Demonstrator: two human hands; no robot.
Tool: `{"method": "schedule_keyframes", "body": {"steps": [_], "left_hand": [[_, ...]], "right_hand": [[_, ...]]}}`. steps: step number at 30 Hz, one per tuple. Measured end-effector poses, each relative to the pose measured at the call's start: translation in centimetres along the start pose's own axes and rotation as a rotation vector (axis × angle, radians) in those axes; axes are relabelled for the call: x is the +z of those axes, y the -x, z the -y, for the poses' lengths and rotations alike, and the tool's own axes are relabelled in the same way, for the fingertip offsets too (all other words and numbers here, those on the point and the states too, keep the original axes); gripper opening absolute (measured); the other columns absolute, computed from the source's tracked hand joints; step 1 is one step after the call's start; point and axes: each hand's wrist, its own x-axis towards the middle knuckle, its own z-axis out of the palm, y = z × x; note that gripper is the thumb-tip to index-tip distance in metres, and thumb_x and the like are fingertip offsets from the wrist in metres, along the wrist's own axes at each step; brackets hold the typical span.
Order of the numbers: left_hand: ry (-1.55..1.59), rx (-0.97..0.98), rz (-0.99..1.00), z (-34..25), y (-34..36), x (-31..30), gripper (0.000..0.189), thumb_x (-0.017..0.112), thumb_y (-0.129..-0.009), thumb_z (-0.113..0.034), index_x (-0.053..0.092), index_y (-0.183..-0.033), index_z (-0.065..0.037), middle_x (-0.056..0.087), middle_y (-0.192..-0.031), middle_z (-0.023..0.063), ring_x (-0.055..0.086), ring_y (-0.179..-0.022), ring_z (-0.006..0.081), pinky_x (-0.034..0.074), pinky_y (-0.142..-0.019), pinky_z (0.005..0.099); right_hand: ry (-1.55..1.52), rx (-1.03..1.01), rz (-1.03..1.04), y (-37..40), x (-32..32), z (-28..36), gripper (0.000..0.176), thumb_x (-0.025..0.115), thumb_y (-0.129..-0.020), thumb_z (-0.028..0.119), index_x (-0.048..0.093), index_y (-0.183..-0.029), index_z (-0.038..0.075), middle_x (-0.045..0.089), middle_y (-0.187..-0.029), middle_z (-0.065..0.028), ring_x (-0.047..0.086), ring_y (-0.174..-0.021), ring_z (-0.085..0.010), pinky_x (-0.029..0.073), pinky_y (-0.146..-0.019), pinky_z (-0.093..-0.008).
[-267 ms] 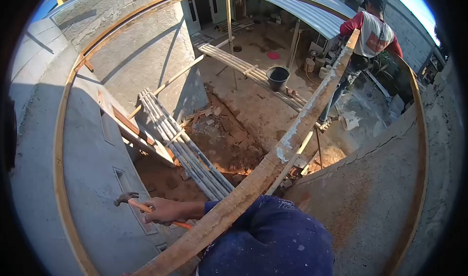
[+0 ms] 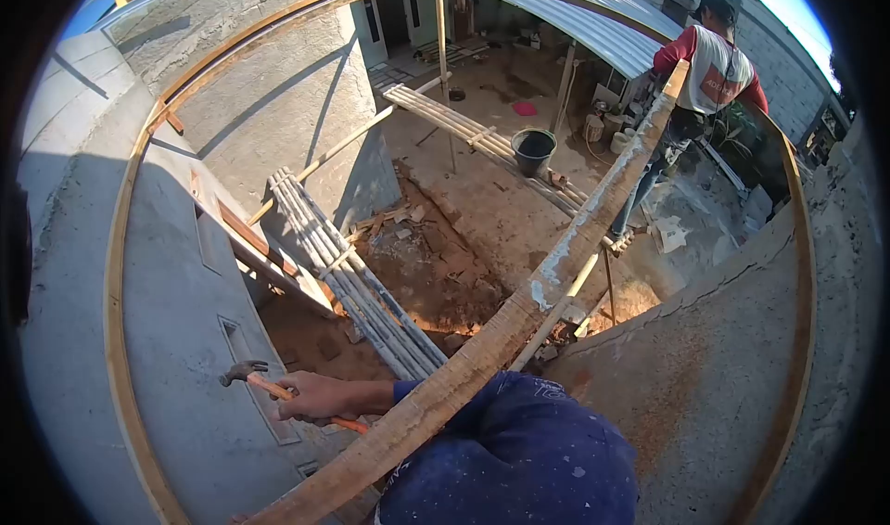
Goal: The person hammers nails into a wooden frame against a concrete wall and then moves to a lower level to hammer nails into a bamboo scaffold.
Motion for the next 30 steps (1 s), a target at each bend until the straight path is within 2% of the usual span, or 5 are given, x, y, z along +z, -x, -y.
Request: {"method": "schedule_keyframes", "body": {"steps": [3,7,9,16,30], "left_hand": [[-0.012,-0.04,-0.193,-1.9,1.5,5.6,0.065,0.034,-0.094,-0.077,0.057,-0.115,-0.02,0.057,-0.088,0.002,0.058,-0.081,0.0219,0.05,-0.072,0.043],[-0.015,-0.057,-0.213,-1.9,1.4,5.6,0.063,0.035,-0.095,-0.076,0.057,-0.116,-0.022,0.057,-0.086,0.0003,0.057,-0.079,0.0202,0.05,-0.069,0.0405],[-0.096,-0.019,-0.284,-1.6,1.2,5.5,0.06,0.035,-0.094,-0.077,0.057,-0.116,-0.025,0.056,-0.086,-0.001,0.057,-0.08,0.0188,0.049,-0.069,0.0392],[-0.02,-0.074,-0.196,-2.2,1.6,6.3,0.063,0.037,-0.092,-0.079,0.058,-0.115,-0.024,0.057,-0.086,-0.0008,0.059,-0.079,0.0206,0.05,-0.071,0.0391],[-0.008,-0.088,-0.325,-2.8,1.7,7.9,0.075,0.046,-0.085,-0.081,0.062,-0.099,-0.01,0.06,-0.081,0.0088,0.061,-0.072,0.0265,0.052,-0.064,0.0425]], "right_hand": [[-0.044,-0.026,-0.017,-0.3,0.1,-0.2,0.027,0.07,-0.092,0.017,0.046,-0.1,0.008,0.047,-0.071,0.0007,0.039,-0.05,-0.0059,0.03,-0.04,-0.0253],[-0.041,-0.022,-0.023,-0.7,0.0,-0.4,0.026,0.069,-0.092,0.017,0.046,-0.1,0.008,0.047,-0.071,0.001,0.039,-0.05,-0.0059,0.03,-0.04,-0.0252],[0.004,0.009,0.01,-0.8,-0.2,-0.6,0.034,0.067,-0.096,0.021,0.047,-0.118,0.005,0.045,-0.073,0.0022,0.038,-0.052,-0.0059,0.031,-0.043,-0.0246],[-0.013,0.007,0.013,-0.7,-0.2,-0.6,0.036,0.066,-0.096,0.02,0.047,-0.121,0.003,0.046,-0.073,0.0015,0.04,-0.051,-0.0058,0.031,-0.043,-0.0245],[-0.012,0.023,0.012,-0.9,-0.1,-0.6,0.033,0.065,-0.097,0.018,0.047,-0.12,0.004,0.047,-0.074,0.0014,0.04,-0.052,-0.0057,0.031,-0.044,-0.0244]]}}
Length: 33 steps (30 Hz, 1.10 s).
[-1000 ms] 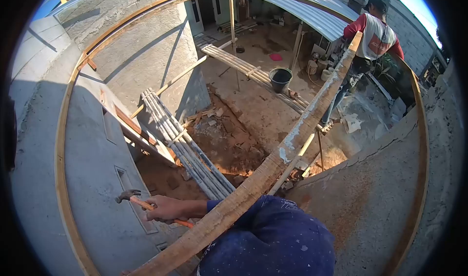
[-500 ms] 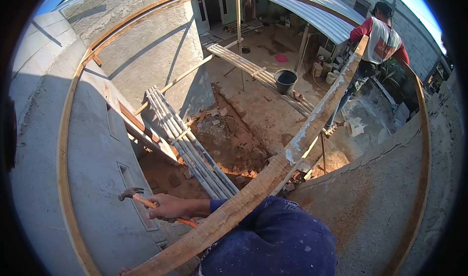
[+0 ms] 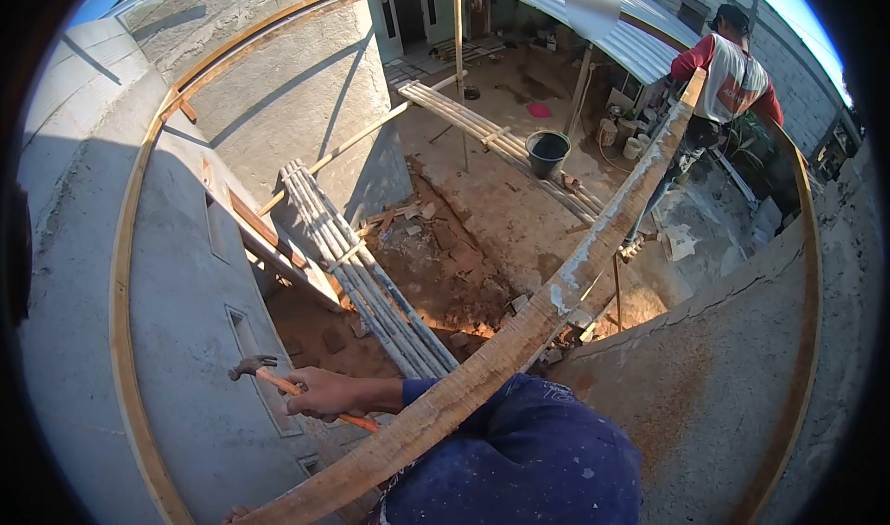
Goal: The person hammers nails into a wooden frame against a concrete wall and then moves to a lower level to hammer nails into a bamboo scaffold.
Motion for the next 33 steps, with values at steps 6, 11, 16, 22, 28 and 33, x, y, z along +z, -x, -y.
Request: {"method": "schedule_keyframes", "body": {"steps": [6,11,16,22,28,33], "left_hand": [[-0.058,0.048,-0.058,0.2,0.0,0.2,0.08,0.043,-0.084,-0.084,0.06,-0.098,-0.007,0.06,-0.08,0.0097,0.062,-0.071,0.0252,0.053,-0.062,0.0426],[-0.235,0.144,-0.072,-0.1,1.2,1.9,0.081,0.04,-0.084,-0.086,0.059,-0.097,-0.008,0.061,-0.08,0.0086,0.062,-0.069,0.0245,0.053,-0.059,0.0417],[-0.143,0.017,-0.05,-0.1,0.6,0.7,0.079,0.037,-0.086,-0.086,0.058,-0.096,-0.01,0.06,-0.078,0.0062,0.061,-0.065,0.0243,0.052,-0.053,0.0398],[-0.01,-0.045,-0.061,0.0,0.8,1.0,0.077,0.043,-0.084,-0.085,0.06,-0.095,-0.012,0.063,-0.075,0.0059,0.062,-0.061,0.0253,0.053,-0.05,0.0397],[-0.086,-0.015,-0.111,-0.4,0.7,1.3,0.078,0.044,-0.083,-0.086,0.062,-0.094,-0.011,0.064,-0.075,0.0063,0.062,-0.06,0.0257,0.052,-0.047,0.0403],[-0.04,-0.035,-0.091,-0.4,0.8,1.6,0.08,0.041,-0.083,-0.088,0.061,-0.094,-0.011,0.062,-0.073,0.006,0.062,-0.06,0.0252,0.051,-0.047,0.0394]], "right_hand": [[0.002,-0.003,-0.008,0.1,0.1,0.1,0.03,0.066,-0.096,0.019,0.047,-0.116,0.005,0.046,-0.073,0.0022,0.04,-0.052,-0.0052,0.031,-0.043,-0.0241],[-0.067,0.019,0.038,-0.1,0.1,-0.2,0.033,0.068,-0.094,0.018,0.046,-0.115,0.005,0.042,-0.069,0.0041,0.037,-0.051,-0.0047,0.028,-0.043,-0.024],[-0.035,0.039,-0.003,0.3,0.0,0.3,0.041,0.068,-0.094,0.018,0.046,-0.124,0.002,0.042,-0.069,0.0046,0.036,-0.05,-0.0042,0.028,-0.043,-0.0241],[-0.031,0.011,-0.019,-0.3,-0.3,-0.4,0.032,0.068,-0.094,0.018,0.047,-0.113,0.004,0.043,-0.068,0.0047,0.036,-0.049,-0.0048,0.029,-0.043,-0.0244],[-0.018,0.011,-0.018,-0.3,0.0,0.0,0.027,0.068,-0.094,0.018,0.045,-0.103,0.008,0.043,-0.069,0.0042,0.038,-0.05,-0.0052,0.031,-0.043,-0.025],[0.006,0.022,-0.02,-0.4,-0.2,0.1,0.028,0.068,-0.094,0.018,0.045,-0.105,0.007,0.044,-0.07,0.0039,0.039,-0.051,-0.0051,0.032,-0.044,-0.0246]]}}
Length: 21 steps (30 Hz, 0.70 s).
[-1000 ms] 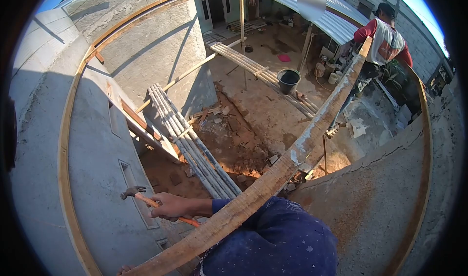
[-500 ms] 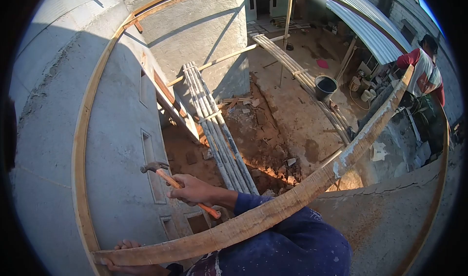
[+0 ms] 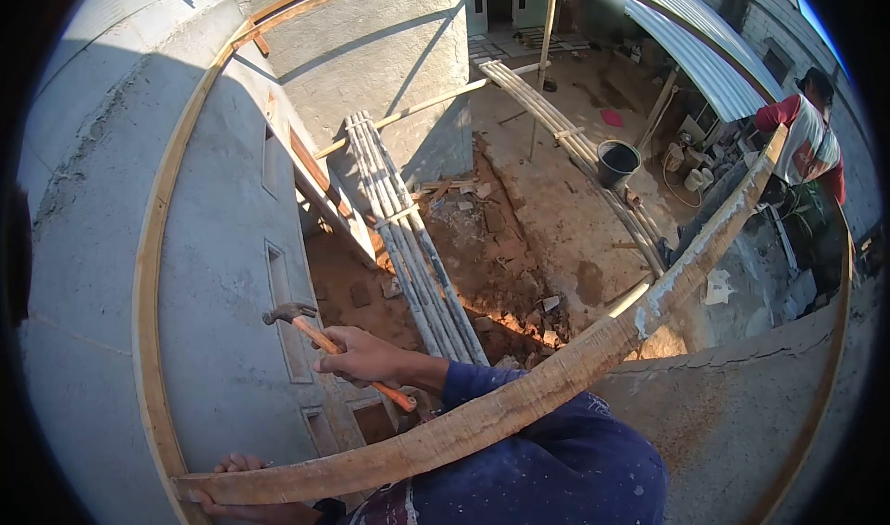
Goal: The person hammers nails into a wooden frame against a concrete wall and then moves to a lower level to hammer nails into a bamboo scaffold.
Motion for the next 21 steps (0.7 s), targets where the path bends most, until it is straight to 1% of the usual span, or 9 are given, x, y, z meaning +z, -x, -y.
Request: {"method": "schedule_keyframes", "body": {"steps": [4,6,7,9,10,12,13,15,21], "left_hand": [[-0.053,0.0,-0.014,0.1,0.0,0.2,0.082,0.04,-0.082,-0.089,0.061,-0.094,-0.011,0.061,-0.073,0.0056,0.062,-0.06,0.025,0.051,-0.048,0.0392],[-0.066,0.096,-0.038,0.2,0.6,0.6,0.078,0.045,-0.083,-0.086,0.06,-0.095,-0.01,0.06,-0.073,0.005,0.059,-0.058,0.0247,0.051,-0.049,0.0392],[-0.068,0.097,-0.042,0.2,0.9,0.6,0.078,0.045,-0.083,-0.086,0.06,-0.095,-0.01,0.06,-0.073,0.005,0.059,-0.058,0.0247,0.051,-0.049,0.0392],[0.202,-0.034,0.08,-0.3,1.3,0.8,0.061,0.053,-0.092,-0.064,0.063,-0.087,-0.004,0.061,-0.068,0.0094,0.056,-0.055,0.0255,0.047,-0.05,0.0387],[0.197,-0.032,0.074,-0.3,1.1,0.9,0.061,0.053,-0.092,-0.064,0.063,-0.087,-0.004,0.061,-0.068,0.0094,0.056,-0.055,0.0255,0.047,-0.05,0.0387],[0.092,-0.022,0.099,-0.4,0.3,0.9,0.061,0.052,-0.091,-0.066,0.059,-0.087,-0.006,0.054,-0.068,0.0059,0.047,-0.047,0.0141,0.036,-0.036,0.027],[0.088,-0.018,0.092,-0.4,-0.1,0.4,0.061,0.052,-0.091,-0.066,0.059,-0.087,-0.006,0.054,-0.068,0.0059,0.047,-0.047,0.0141,0.036,-0.036,0.027],[0.094,-0.063,0.26,-0.4,-0.7,-0.6,0.061,0.052,-0.091,-0.066,0.06,-0.086,-0.005,0.056,-0.069,0.0065,0.042,-0.046,0.0129,0.033,-0.036,0.0271],[0.18,-0.131,0.335,-0.4,-1.2,-1.0,0.06,0.053,-0.09,-0.064,0.06,-0.085,-0.004,0.055,-0.068,0.0055,0.041,-0.046,0.013,0.03,-0.036,0.0266]], "right_hand": [[-0.003,0.018,0.002,0.1,0.0,0.2,0.028,0.068,-0.094,0.018,0.045,-0.106,0.007,0.044,-0.07,0.0039,0.039,-0.051,-0.005,0.032,-0.043,-0.0244],[-0.007,-0.001,0.012,-0.1,0.0,0.0,0.028,0.068,-0.094,0.018,0.045,-0.106,0.007,0.044,-0.07,0.0038,0.038,-0.051,-0.0048,0.031,-0.043,-0.0243],[-0.008,0.003,0.014,-0.1,0.0,0.0,0.028,0.068,-0.094,0.018,0.045,-0.106,0.007,0.044,-0.07,0.0038,0.038,-0.051,-0.0048,0.031,-0.043,-0.0243],[0.008,0.007,0.004,-0.1,0.0,0.1,0.028,0.068,-0.094,0.018,0.046,-0.107,0.007,0.045,-0.07,0.0037,0.038,-0.051,-0.0046,0.031,-0.043,-0.0241],[0.005,0.012,0.008,-0.1,0.0,0.0,0.028,0.068,-0.094,0.018,0.046,-0.107,0.007,0.045,-0.07,0.0037,0.038,-0.051,-0.0046,0.031,-0.043,-0.0241],[0.002,0.008,0.0,-0.3,0.0,-0.1,0.028,0.069,-0.093,0.019,0.046,-0.105,0.007,0.045,-0.07,0.0035,0.038,-0.051,-0.0046,0.031,-0.043,-0.0241],[-0.005,0.002,0.003,-0.2,0.0,0.1,0.027,0.069,-0.093,0.019,0.046,-0.104,0.008,0.045,-0.069,0.0038,0.038,-0.051,-0.0047,0.031,-0.043,-0.024],[-0.004,0.01,0.006,-0.1,0.0,0.2,0.027,0.069,-0.093,0.019,0.046,-0.103,0.008,0.045,-0.069,0.004,0.038,-0.051,-0.0047,0.031,-0.043,-0.024],[0.001,0.005,0.009,-0.6,-0.1,-0.5,0.027,0.069,-0.094,0.019,0.047,-0.104,0.007,0.045,-0.068,0.0043,0.038,-0.051,-0.0049,0.031,-0.044,-0.0243]]}}
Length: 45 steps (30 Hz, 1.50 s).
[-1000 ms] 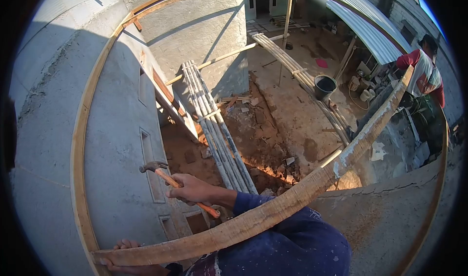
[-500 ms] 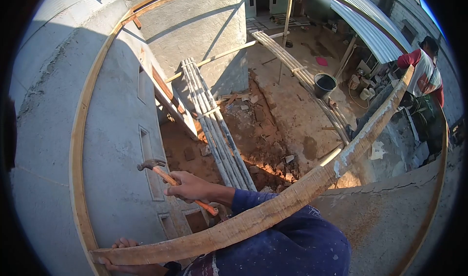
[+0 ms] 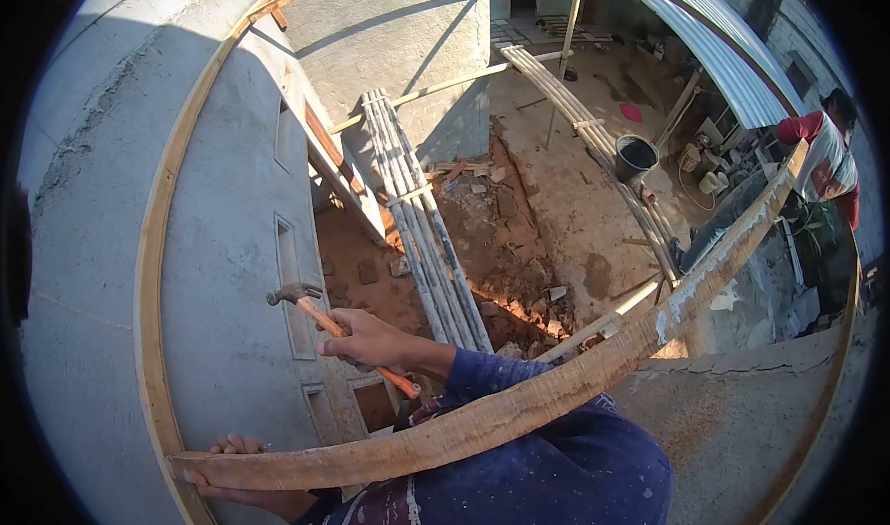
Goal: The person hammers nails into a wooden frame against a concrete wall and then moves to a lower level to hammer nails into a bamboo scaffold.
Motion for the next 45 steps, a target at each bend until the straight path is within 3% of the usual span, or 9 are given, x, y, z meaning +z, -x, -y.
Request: {"method": "schedule_keyframes", "body": {"steps": [4,9,12,19,27,30,32,40,45], "left_hand": [[0.018,-0.007,0.002,0.1,-0.3,-0.6,0.06,0.053,-0.09,-0.064,0.06,-0.086,-0.004,0.054,-0.067,0.0055,0.041,-0.046,0.0131,0.03,-0.035,0.0272],[-0.072,0.088,-0.144,0.2,-0.1,0.3,0.063,0.051,-0.09,-0.067,0.06,-0.086,-0.005,0.056,-0.068,0.0056,0.04,-0.045,0.0129,0.03,-0.034,0.0278],[-0.07,0.036,-0.017,0.0,-0.3,-0.8,0.064,0.051,-0.09,-0.068,0.06,-0.086,-0.005,0.056,-0.068,0.0054,0.041,-0.045,0.0128,0.03,-0.035,0.0273],[-0.048,0.084,-0.104,0.3,0.0,0.1,0.064,0.05,-0.091,-0.067,0.061,-0.086,-0.004,0.054,-0.067,0.0055,0.041,-0.045,0.0131,0.031,-0.036,0.0277],[0.011,0.124,0.073,0.8,0.2,-0.3,0.068,0.05,-0.09,-0.071,0.062,-0.086,-0.004,0.053,-0.066,0.0054,0.04,-0.045,0.0138,0.032,-0.035,0.0279],[-0.046,0.066,-0.096,0.0,-0.6,-0.7,0.068,0.049,-0.091,-0.07,0.062,-0.086,-0.004,0.051,-0.066,0.0049,0.04,-0.045,0.0141,0.032,-0.034,0.0287],[-0.039,0.045,-0.044,-0.1,-0.7,-1.2,0.067,0.049,-0.091,-0.07,0.062,-0.086,-0.005,0.051,-0.066,0.0048,0.039,-0.045,0.0141,0.032,-0.034,0.0287],[-0.038,0.06,-0.023,0.0,-0.7,-1.4,0.067,0.049,-0.092,-0.07,0.061,-0.086,-0.005,0.052,-0.066,0.0052,0.039,-0.045,0.0137,0.032,-0.033,0.0282],[-0.023,-0.003,0.054,-0.2,-0.8,-1.9,0.068,0.05,-0.091,-0.07,0.064,-0.089,-0.004,0.057,-0.068,0.0068,0.04,-0.044,0.014,0.032,-0.033,0.0287]], "right_hand": [[-0.003,0.008,0.005,0.1,0.0,0.2,0.027,0.069,-0.094,0.019,0.047,-0.104,0.007,0.045,-0.069,0.0039,0.039,-0.051,-0.005,0.031,-0.044,-0.024],[-0.016,0.01,0.006,0.3,0.0,0.2,0.029,0.069,-0.094,0.02,0.048,-0.107,0.006,0.045,-0.07,0.0038,0.039,-0.052,-0.005,0.031,-0.045,-0.024],[-0.023,0.01,0.003,0.3,0.0,0.3,0.03,0.069,-0.093,0.02,0.048,-0.109,0.006,0.045,-0.07,0.0039,0.039,-0.052,-0.005,0.031,-0.046,-0.0238],[-0.014,0.006,0.005,0.2,-0.2,0.1,0.029,0.069,-0.093,0.019,0.048,-0.109,0.006,0.045,-0.07,0.004,0.039,-0.052,-0.0047,0.031,-0.045,-0.0234],[-0.01,-0.005,0.003,-0.1,-0.3,-0.3,0.026,0.068,-0.093,0.018,0.048,-0.105,0.007,0.045,-0.069,0.0043,0.039,-0.051,-0.0043,0.031,-0.043,-0.023],[-0.01,0.005,-0.001,0.0,-0.1,0.1,0.026,0.068,-0.093,0.018,0.047,-0.103,0.007,0.045,-0.069,0.0043,0.039,-0.051,-0.0042,0.032,-0.043,-0.0228],[-0.01,0.008,-0.005,0.0,-0.2,0.0,0.026,0.068,-0.093,0.018,0.047,-0.103,0.008,0.045,-0.07,0.0043,0.039,-0.051,-0.0042,0.032,-0.043,-0.0228],[-0.006,-0.02,0.017,-0.7,-0.5,-1.1,0.04,0.069,-0.093,0.018,0.047,-0.122,0.001,0.045,-0.07,0.004,0.039,-0.052,-0.0047,0.031,-0.044,-0.0233],[-0.009,-0.003,0.019,-0.4,-0.3,-0.5,0.042,0.069,-0.093,0.019,0.047,-0.124,0.0,0.045,-0.07,0.0038,0.04,-0.054,-0.005,0.032,-0.045,-0.0236]]}}
